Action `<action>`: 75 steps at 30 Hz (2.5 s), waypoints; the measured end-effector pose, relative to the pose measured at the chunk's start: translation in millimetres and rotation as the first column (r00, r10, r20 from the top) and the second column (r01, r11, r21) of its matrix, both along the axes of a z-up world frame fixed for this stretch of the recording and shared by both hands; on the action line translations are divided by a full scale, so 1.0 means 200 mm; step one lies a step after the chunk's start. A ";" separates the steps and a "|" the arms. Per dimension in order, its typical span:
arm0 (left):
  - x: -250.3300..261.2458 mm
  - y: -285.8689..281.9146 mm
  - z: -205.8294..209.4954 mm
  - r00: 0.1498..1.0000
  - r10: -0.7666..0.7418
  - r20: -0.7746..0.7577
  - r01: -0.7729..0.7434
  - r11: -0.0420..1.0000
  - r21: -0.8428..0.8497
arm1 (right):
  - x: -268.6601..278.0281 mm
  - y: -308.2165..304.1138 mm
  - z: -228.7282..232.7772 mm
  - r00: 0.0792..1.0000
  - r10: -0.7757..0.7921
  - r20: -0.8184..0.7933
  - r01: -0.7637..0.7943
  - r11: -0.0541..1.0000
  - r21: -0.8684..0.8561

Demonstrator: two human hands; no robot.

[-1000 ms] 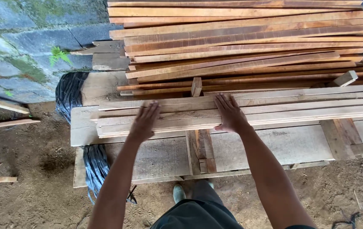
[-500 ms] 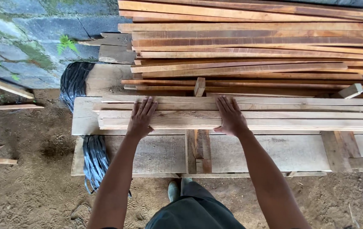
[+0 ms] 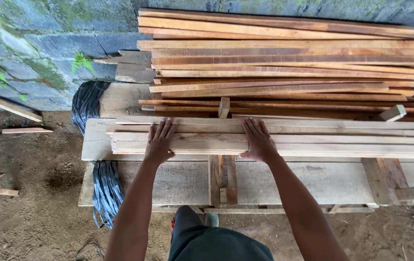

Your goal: Organizing and aligning wooden planks on a workbench.

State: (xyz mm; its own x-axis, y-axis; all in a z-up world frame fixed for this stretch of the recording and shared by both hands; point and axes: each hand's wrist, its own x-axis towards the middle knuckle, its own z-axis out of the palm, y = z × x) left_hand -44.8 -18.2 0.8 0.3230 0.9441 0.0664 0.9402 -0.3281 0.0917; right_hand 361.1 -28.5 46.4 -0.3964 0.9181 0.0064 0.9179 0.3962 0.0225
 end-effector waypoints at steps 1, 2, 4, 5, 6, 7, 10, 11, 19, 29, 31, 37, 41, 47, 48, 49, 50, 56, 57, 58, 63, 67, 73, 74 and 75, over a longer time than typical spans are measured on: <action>0.00 -0.03 -0.04 1.000 -0.005 0.002 0.005 1.000 -0.008 | 0.00 -0.04 0.00 1.000 -0.005 0.002 0.005 1.000 -0.008; -0.01 -0.01 -0.07 1.000 -0.003 0.006 0.003 1.000 -0.004 | 0.00 -0.03 0.01 1.000 -0.011 -0.004 0.011 1.000 -0.020; -0.02 0.03 -0.07 1.000 0.001 0.009 -0.001 1.000 0.009 | 0.00 0.00 0.03 1.000 -0.015 -0.012 0.014 1.000 -0.023; -0.02 0.05 -0.05 1.000 -0.002 0.008 0.002 1.000 0.006 | 0.00 0.02 0.03 1.000 -0.007 -0.013 0.007 1.000 -0.012; -0.02 0.01 -0.06 1.000 -0.008 0.007 0.008 1.000 -0.018 | 0.01 -0.02 0.01 1.000 -0.003 -0.015 0.002 1.000 -0.021; -0.02 -0.04 -0.08 1.000 -0.008 0.005 0.009 1.000 -0.030 | 0.00 -0.07 -0.01 1.000 -0.004 -0.017 0.003 0.999 -0.033; -0.03 0.03 -0.05 1.000 -0.023 -0.002 0.023 1.000 -0.015 | 0.01 -0.03 0.00 0.999 -0.021 -0.029 0.021 1.000 0.012; -0.03 0.06 -0.04 0.999 -0.042 -0.014 0.042 0.999 0.002 | 0.03 -0.02 0.00 0.999 0.012 -0.037 -0.010 0.997 0.076; -0.27 -0.16 0.09 0.960 0.005 0.281 -0.013 1.000 0.025 | 0.11 -0.16 -0.18 0.981 0.162 -0.105 -0.092 0.871 0.483; -0.65 -0.40 -0.29 0.289 0.489 0.823 -0.431 0.834 -0.344 | 0.07 -0.18 -0.10 0.969 0.244 -0.031 -0.183 0.798 0.575; -0.65 -0.39 -0.19 0.269 0.548 0.792 -0.404 0.811 -0.423 | 0.06 -0.17 -0.08 0.968 0.249 -0.013 -0.199 0.802 0.564; -0.70 -0.43 -0.11 0.337 0.615 0.713 -0.405 0.778 -0.481 | 0.00 -0.19 -0.02 0.965 0.254 0.069 -0.245 0.769 0.590; -0.72 -0.41 -0.36 0.064 0.495 0.866 -0.288 0.840 -0.459 | -0.01 -0.19 -0.01 0.975 0.211 0.068 -0.212 0.794 0.569; -0.71 -0.40 -0.27 0.186 0.585 0.789 -0.391 0.781 -0.487 | -0.04 -0.20 0.01 0.988 0.147 -0.034 -0.110 0.857 0.503; -0.67 -0.38 -0.19 0.168 0.578 0.798 -0.397 0.781 -0.482 | -0.03 -0.18 0.02 0.987 0.147 -0.069 -0.097 0.876 0.473; -0.68 -0.37 -0.21 0.168 0.576 0.800 -0.396 0.782 -0.480 | -0.01 -0.18 0.00 0.987 0.146 -0.067 -0.097 0.874 0.475; -0.69 -0.36 -0.24 0.083 0.534 0.841 -0.401 0.791 -0.463 | 0.01 -0.17 -0.02 0.987 0.122 -0.103 -0.066 0.900 0.431; -0.75 -0.34 -0.24 0.044 0.494 0.869 -0.445 0.788 -0.425 | 0.02 -0.15 -0.01 0.989 0.066 -0.134 -0.018 0.943 0.333; -0.73 -0.34 -0.18 0.021 0.505 0.863 -0.433 0.782 -0.447 | 0.01 -0.15 0.00 0.990 0.061 -0.127 -0.014 0.941 0.338; -0.74 -0.33 -0.15 0.022 0.508 0.861 -0.435 0.781 -0.449 | 0.00 -0.14 0.01 0.990 0.061 -0.128 -0.015 0.942 0.335; -0.73 -0.35 0.06 -0.050 0.603 0.796 -0.331 0.742 -0.583 | 0.03 -0.07 -0.05 0.992 -0.006 -0.129 0.032 0.979 0.203; -0.83 -0.22 -0.26 -0.191 0.624 0.758 -0.339 0.683 -0.647 | 0.01 -0.09 0.02 0.989 -0.031 -0.145 0.054 0.986 0.157; -0.92 -0.12 -0.58 -0.223 0.634 0.741 -0.319 0.671 -0.669 | 0.02 -0.09 0.00 0.987 -0.087 -0.135 0.096 0.993 0.064; -0.92 -0.13 -0.56 -0.221 0.624 0.750 -0.346 0.668 -0.658 | 0.01 -0.10 0.01 0.985 -0.085 -0.150 0.094 0.994 0.057; -0.91 -0.14 -0.55 -0.219 0.614 0.758 -0.374 0.665 -0.647 | 0.00 -0.11 0.03 0.983 -0.083 -0.166 0.092 0.994 0.050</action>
State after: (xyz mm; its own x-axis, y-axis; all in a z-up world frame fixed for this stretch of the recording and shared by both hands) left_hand -227.8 -45.3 -109.2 -0.4836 0.7978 -0.3600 -0.1661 0.3202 0.9327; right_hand 362.1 -49.8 51.7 -0.3040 0.9453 0.1180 0.9421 0.3167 -0.1100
